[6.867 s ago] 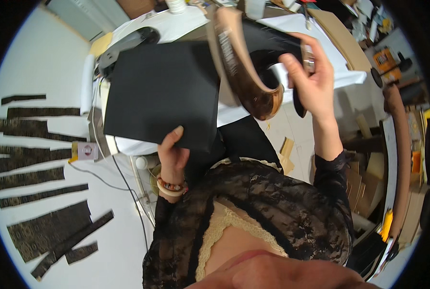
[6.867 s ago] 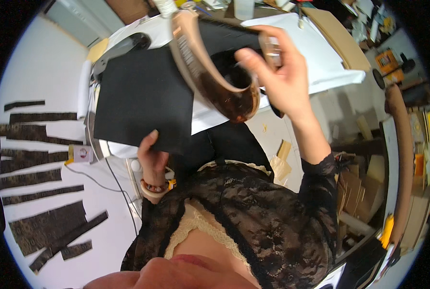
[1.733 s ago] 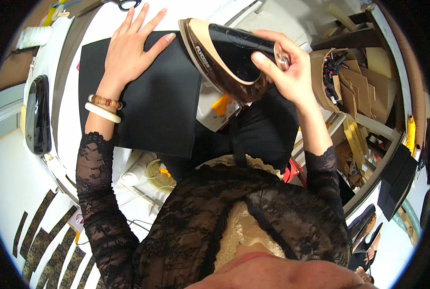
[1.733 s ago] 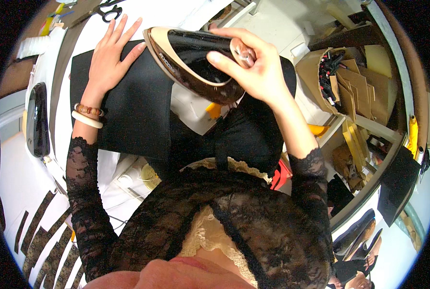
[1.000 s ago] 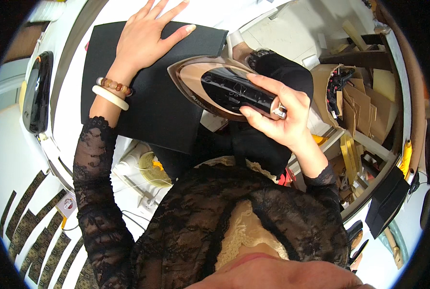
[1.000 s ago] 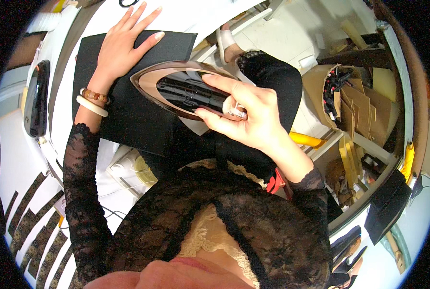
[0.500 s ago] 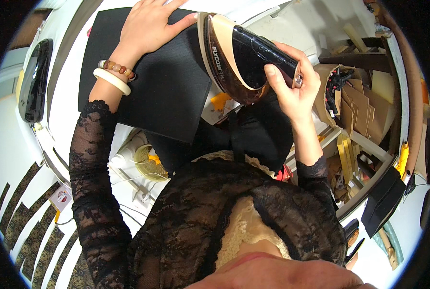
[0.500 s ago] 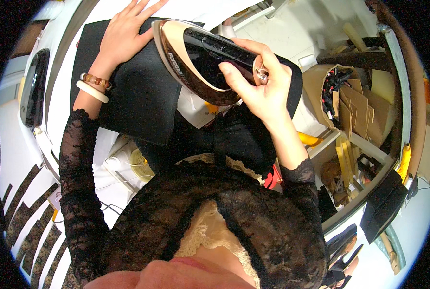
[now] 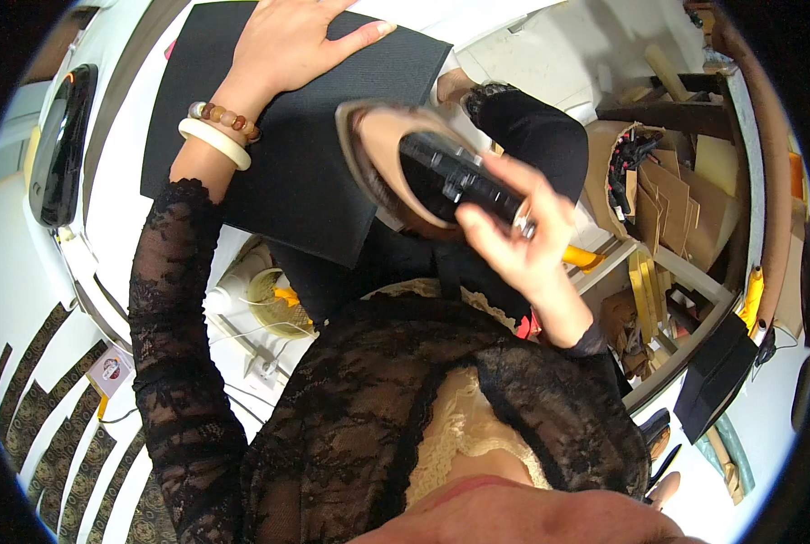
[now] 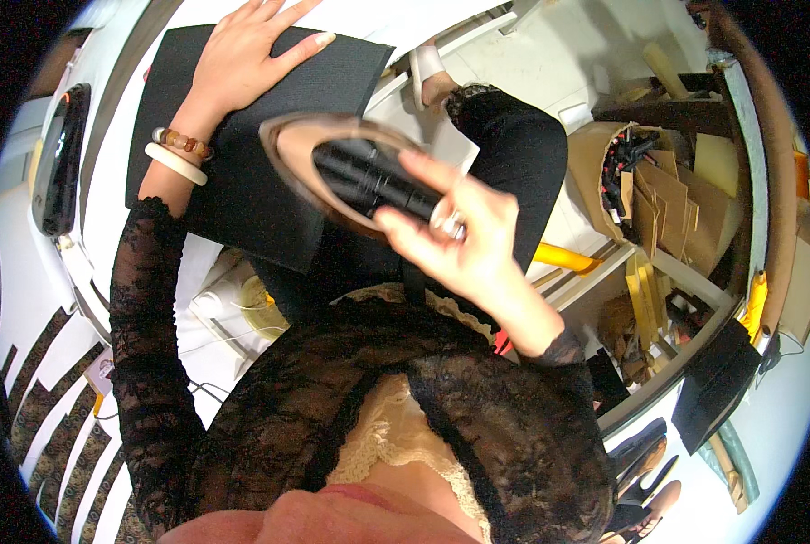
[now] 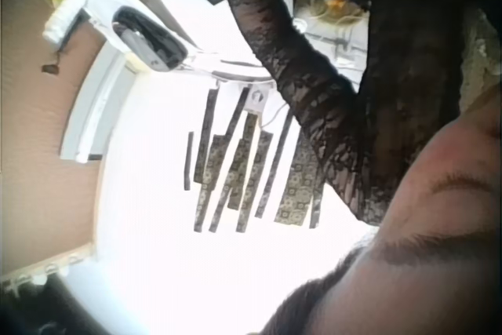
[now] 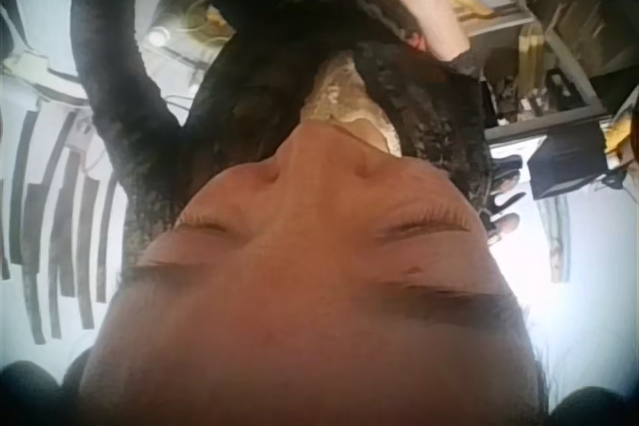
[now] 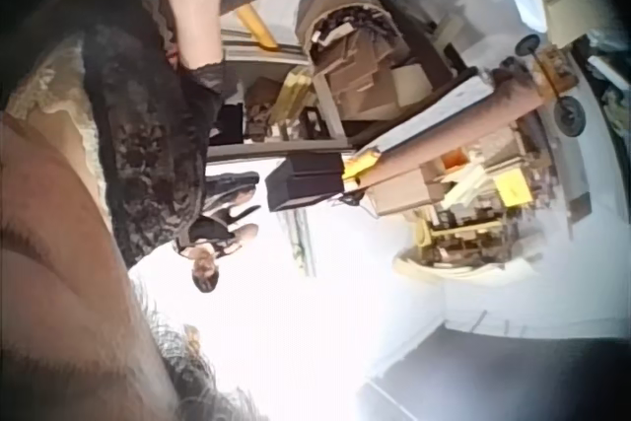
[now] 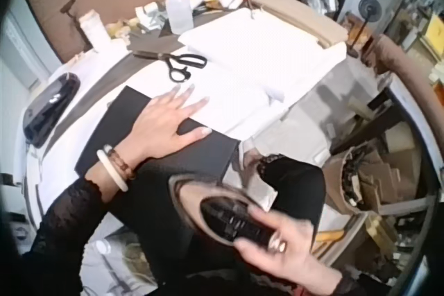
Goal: The person cuts a black fabric strip with scissors, folds and irons it, then trims the edges. The person repeats folding, ironing, and trimming on the same piece of fabric.
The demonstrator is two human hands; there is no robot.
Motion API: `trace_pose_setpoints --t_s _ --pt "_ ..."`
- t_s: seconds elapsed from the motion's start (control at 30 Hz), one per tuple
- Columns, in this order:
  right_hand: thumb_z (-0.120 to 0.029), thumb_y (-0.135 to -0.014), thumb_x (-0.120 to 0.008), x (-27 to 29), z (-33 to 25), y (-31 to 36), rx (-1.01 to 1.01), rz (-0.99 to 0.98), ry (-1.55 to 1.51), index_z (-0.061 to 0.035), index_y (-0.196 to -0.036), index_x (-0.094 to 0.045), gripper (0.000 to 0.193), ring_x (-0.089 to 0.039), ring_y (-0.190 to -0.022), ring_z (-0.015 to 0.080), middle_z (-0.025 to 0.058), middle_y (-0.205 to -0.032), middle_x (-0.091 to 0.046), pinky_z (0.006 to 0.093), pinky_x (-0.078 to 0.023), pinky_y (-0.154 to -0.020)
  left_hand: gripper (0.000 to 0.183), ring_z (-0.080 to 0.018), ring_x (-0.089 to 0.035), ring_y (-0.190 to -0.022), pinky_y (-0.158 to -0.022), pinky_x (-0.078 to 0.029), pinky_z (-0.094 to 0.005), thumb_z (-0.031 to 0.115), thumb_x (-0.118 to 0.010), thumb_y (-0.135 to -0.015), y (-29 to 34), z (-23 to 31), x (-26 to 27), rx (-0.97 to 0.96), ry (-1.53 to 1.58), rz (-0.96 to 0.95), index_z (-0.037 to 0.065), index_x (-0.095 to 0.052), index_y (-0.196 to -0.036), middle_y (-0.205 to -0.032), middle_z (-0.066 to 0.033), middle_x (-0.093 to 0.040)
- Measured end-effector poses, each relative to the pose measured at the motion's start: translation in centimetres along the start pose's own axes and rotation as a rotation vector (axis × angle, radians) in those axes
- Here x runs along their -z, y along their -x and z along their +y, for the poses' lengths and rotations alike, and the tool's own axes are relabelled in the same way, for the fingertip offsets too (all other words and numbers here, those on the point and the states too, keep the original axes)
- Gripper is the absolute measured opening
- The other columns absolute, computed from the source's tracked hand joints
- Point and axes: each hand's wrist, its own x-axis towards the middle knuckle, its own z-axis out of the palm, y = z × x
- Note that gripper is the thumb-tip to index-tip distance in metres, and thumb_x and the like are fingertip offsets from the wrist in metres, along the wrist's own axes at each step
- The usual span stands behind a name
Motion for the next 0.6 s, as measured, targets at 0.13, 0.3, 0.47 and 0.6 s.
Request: trace_pose_setpoints --t_s 0.13,0.3,0.47,0.6 --pt "-0.020 -0.077 -0.086 0.1 0.8 -2.0 0.018 0.098 0.037 0.0011 -0.119 -0.066 0.051 -0.062 -0.064 0.0082 0.0067 -0.083 -0.070 0.0206 -0.049 -0.061 0.064 -0.0438 -0.039 -0.138 -0.113 -0.032 -0.0477 0.058 -0.055 -0.093 -0.1 -0.1 0.1 -0.009 0.015 0.003 0.020 -0.052 -0.144 -0.151 -0.0218 -0.042" --pt "-0.014 -0.087 -0.078 0.7 2.4 -2.7 -0.519 0.160 -0.053 0.0011 -0.116 -0.064 0.036 -0.056 -0.067 0.0004 -0.0038 -0.075 -0.066 0.0166 -0.045 -0.060 0.062 -0.0410 -0.038 -0.140 -0.113 -0.032 -0.0495 0.058 -0.054 -0.093 -0.3 -0.5 -0.5 -0.037 -0.064 0.035 0.026 -0.047 -0.147 -0.152 -0.0170 -0.041" --pt "-0.010 -0.093 -0.071 -0.4 1.4 -0.8 -0.644 0.230 -0.367 0.0051 -0.118 -0.059 0.032 -0.061 -0.079 0.0044 0.0031 -0.091 -0.069 0.0195 -0.049 -0.071 0.061 -0.0365 -0.031 -0.146 -0.116 -0.029 -0.0517 0.064 -0.048 -0.095 -0.4 -1.9 -2.9 -0.076 -0.200 0.066 0.039 -0.041 -0.150 -0.158 -0.0099 -0.036" --pt "-0.013 -0.094 -0.071 0.2 2.6 -2.9 -0.679 0.275 -0.428 0.0033 -0.115 -0.059 0.030 -0.058 -0.073 0.0025 0.0018 -0.089 -0.067 0.0168 -0.047 -0.065 0.066 -0.0368 -0.034 -0.145 -0.116 -0.029 -0.0520 0.070 -0.045 -0.093 -0.2 -2.2 -3.2 -0.081 -0.199 0.060 0.035 -0.045 -0.148 -0.155 -0.0127 -0.041"
